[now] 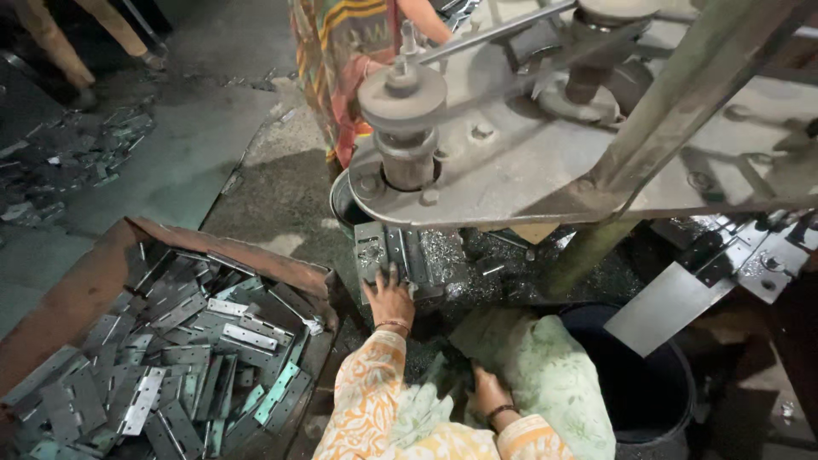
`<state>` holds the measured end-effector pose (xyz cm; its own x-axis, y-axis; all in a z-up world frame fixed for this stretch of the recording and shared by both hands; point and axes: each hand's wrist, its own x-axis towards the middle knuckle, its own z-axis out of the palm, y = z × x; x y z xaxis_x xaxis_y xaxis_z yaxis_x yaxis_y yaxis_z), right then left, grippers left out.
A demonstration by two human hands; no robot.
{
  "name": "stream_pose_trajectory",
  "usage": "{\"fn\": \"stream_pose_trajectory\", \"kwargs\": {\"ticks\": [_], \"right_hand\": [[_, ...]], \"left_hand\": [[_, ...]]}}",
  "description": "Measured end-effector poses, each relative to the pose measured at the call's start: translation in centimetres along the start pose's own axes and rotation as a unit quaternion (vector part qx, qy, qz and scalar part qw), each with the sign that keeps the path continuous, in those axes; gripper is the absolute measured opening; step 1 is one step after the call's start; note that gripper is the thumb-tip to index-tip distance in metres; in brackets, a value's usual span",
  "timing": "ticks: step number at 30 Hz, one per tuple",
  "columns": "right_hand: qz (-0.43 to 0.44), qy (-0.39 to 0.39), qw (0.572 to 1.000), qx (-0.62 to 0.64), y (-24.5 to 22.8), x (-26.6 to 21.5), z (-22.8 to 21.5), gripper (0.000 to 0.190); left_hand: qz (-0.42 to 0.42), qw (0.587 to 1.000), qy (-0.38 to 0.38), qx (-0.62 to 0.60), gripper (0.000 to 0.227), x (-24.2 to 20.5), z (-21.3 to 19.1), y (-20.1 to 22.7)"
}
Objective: The person repeatedly picks up metal pieces from a bin, places them into a press machine, and operates the lever to process them. Finished pieces are dropped into a container below. The task is performed continuously throughout the clip.
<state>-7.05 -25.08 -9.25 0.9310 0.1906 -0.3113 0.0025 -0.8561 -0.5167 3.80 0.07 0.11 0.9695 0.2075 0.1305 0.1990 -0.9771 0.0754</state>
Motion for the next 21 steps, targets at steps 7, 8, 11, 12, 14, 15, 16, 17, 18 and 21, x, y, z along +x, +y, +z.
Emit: {"fn": "stream_pose_trajectory", "kwargs": {"ticks": [7,8,11,12,14,15,16,17,18,21], "right_hand": [[0.004,-0.047,0.990,-0.132,-3.1,-0.4,-5.3,0.055],[0.004,-0.052,0.990,-0.133,-3.4,-0.3,-5.6,0.053],[0.013,-0.048,0.990,-0.129,-3.6,-0.2,-5.6,0.057],[0.017,-0.045,0.991,-0.126,-3.3,-0.4,-5.0,0.059],[-0.009,-0.020,0.999,-0.049,-2.1,-1.2,-3.3,0.067],[-0.022,-0.009,1.000,-0.011,-1.5,-1.3,-2.4,0.071],[-0.021,0.004,1.000,-0.001,-1.1,-0.8,-1.7,0.065],[-0.021,0.016,1.000,0.009,-0.7,-0.2,-1.2,0.059],[-0.019,0.025,0.999,0.022,-0.7,-0.2,-0.3,0.054],[-0.008,0.030,0.999,0.041,-0.2,-1.0,0.5,0.055]], "left_hand": [[0.020,0.999,-0.034,0.031,0.045,2.3,1.1,0.1],[0.016,0.998,-0.029,0.045,0.046,2.8,1.3,0.0],[0.005,0.998,-0.030,0.063,0.047,4.7,1.1,0.2],[0.003,0.998,-0.044,0.053,0.046,4.9,1.0,0.2],[0.009,0.997,-0.051,0.052,0.046,5.0,0.7,0.2],[0.016,0.997,-0.044,0.060,0.048,4.9,0.5,0.1],[0.020,0.997,-0.034,0.068,0.050,5.1,0.3,0.1],[0.021,0.997,-0.056,0.058,0.048,5.3,0.1,0.2],[0.023,0.995,-0.082,0.051,0.046,5.1,-0.1,-0.1],[0.015,0.996,-0.067,0.056,0.046,3.9,0.2,0.3]]}}
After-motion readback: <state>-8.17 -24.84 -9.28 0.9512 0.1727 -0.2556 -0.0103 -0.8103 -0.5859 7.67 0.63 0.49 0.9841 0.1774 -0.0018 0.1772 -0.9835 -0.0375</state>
